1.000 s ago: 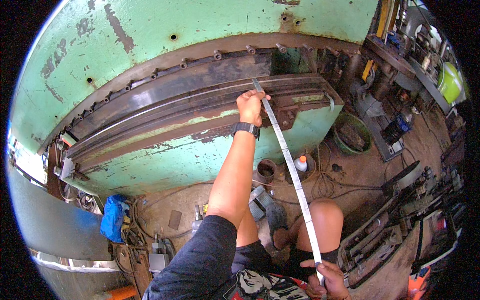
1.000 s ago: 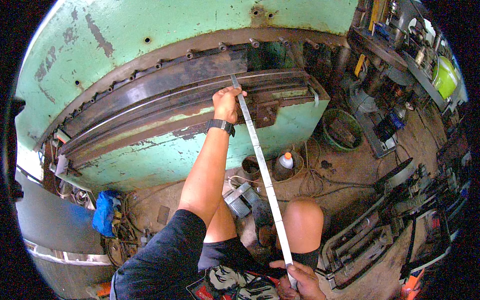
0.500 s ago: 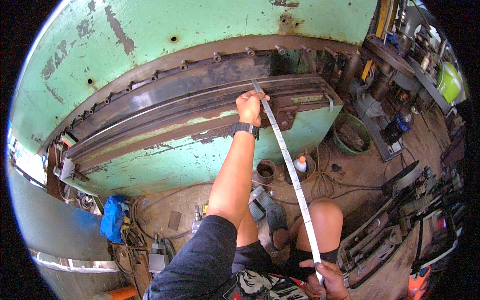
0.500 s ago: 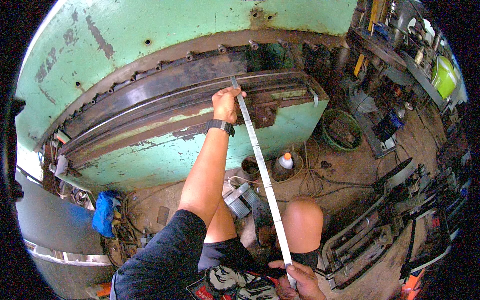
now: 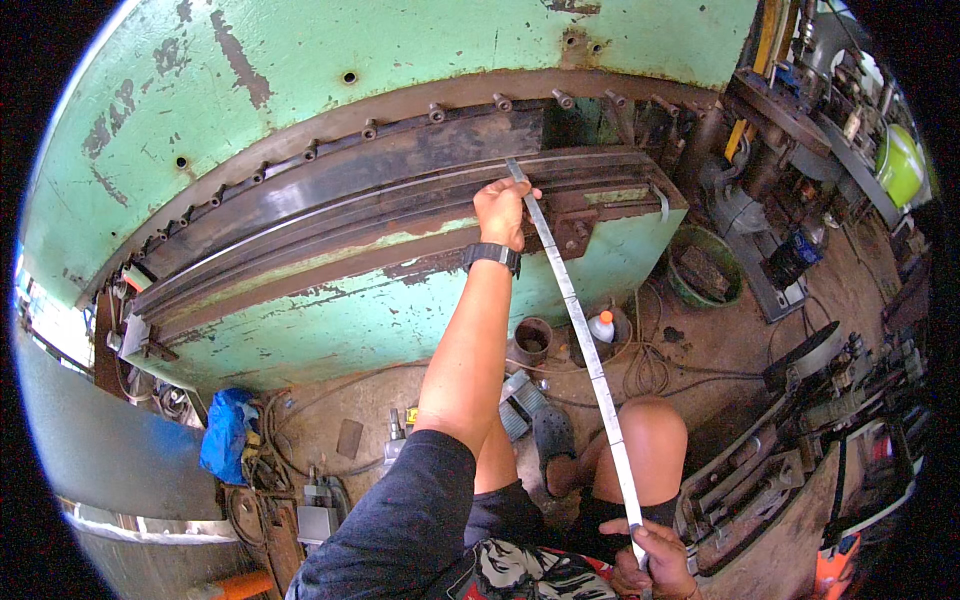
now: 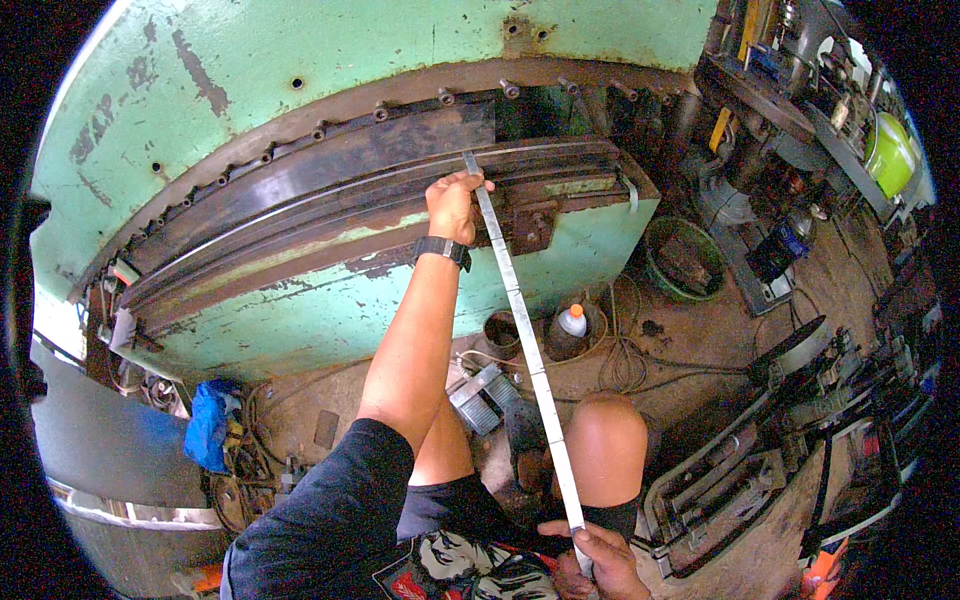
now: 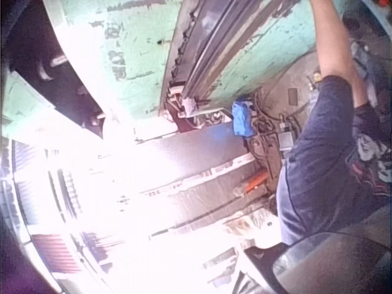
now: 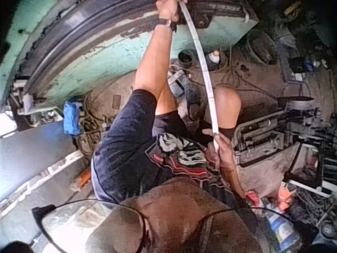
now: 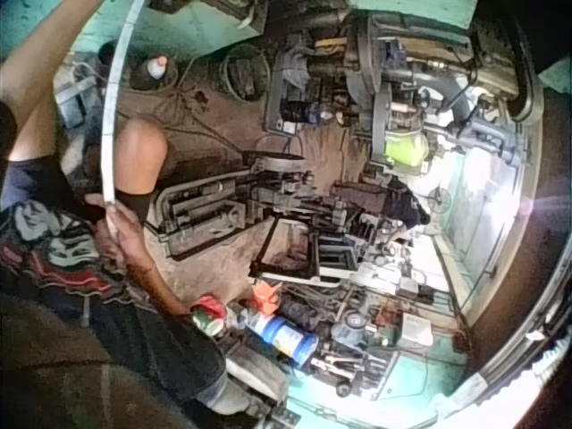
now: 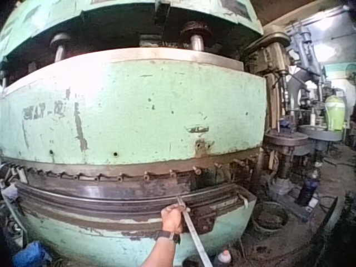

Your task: The person measures a large green industrial machine using a metal ruler. They repeatedly place the ruler against the machine's surface, adjust its position, and appear to mark or note measurements.

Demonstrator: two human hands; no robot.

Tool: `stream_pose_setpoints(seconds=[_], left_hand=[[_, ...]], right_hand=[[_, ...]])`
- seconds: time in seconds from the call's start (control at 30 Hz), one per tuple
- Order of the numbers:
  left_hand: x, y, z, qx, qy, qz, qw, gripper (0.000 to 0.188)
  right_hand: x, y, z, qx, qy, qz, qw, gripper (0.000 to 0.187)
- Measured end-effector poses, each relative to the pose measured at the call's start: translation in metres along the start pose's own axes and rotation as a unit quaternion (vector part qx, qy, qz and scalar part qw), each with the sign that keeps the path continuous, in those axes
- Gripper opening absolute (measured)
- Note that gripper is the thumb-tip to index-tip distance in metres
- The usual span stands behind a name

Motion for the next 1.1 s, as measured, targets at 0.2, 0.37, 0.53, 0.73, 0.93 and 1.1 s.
stream_pose_setpoints(seconds=[0.2, 0.37, 0.53, 0.73, 0.93, 1.1], left_hand=[[0.0005, 0.0023, 0.0014, -0.005, -0.008, -0.008, 1.000, 0.005], [-0.0016, 0.0021, 0.0037, 0.003, -0.008, 0.005, 1.000, 0.002], [0.0006, 0.0010, 0.0013, 0.003, -0.011, -0.018, 1.000, 0.003], [0.0010, 0.0011, 0.0008, -0.006, -0.009, -0.022, 1.000, 0.003], [-0.0003, 0.0029, 0.0022, -0.003, -0.010, -0.029, 1.000, 0.003], [0.0000, -0.0009, 0.0008, 0.000, -0.010, -0.022, 1.000, 0.002]], right_hand=[[0.0010, 0.0009, -0.0004, -0.001, -0.005, 0.001, 1.000, 0.045], [0.0005, 0.0003, 0.0010, -0.018, 0.005, -0.002, 1.000, 0.045], [0.0014, 0.0012, -0.0004, -0.013, 0.003, -0.002, 1.000, 0.045], [-0.0008, 0.0032, -0.0023, -0.011, -0.019, -0.029, 0.999, 0.046], [-0.0001, 0.0030, -0.0012, -0.013, -0.021, -0.035, 0.999, 0.046], [0.0021, 0.0029, -0.0002, -0.014, -0.006, -0.026, 1.000, 0.046]])
Point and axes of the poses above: each hand's wrist, its own z-axis towards the middle knuckle, its own x-axis out of the palm, y = z × x, the point moved 5 cm from there along z, towards the middle knuckle, and after that the axes turned 6 degrees about -z, right-handed, at the moved point
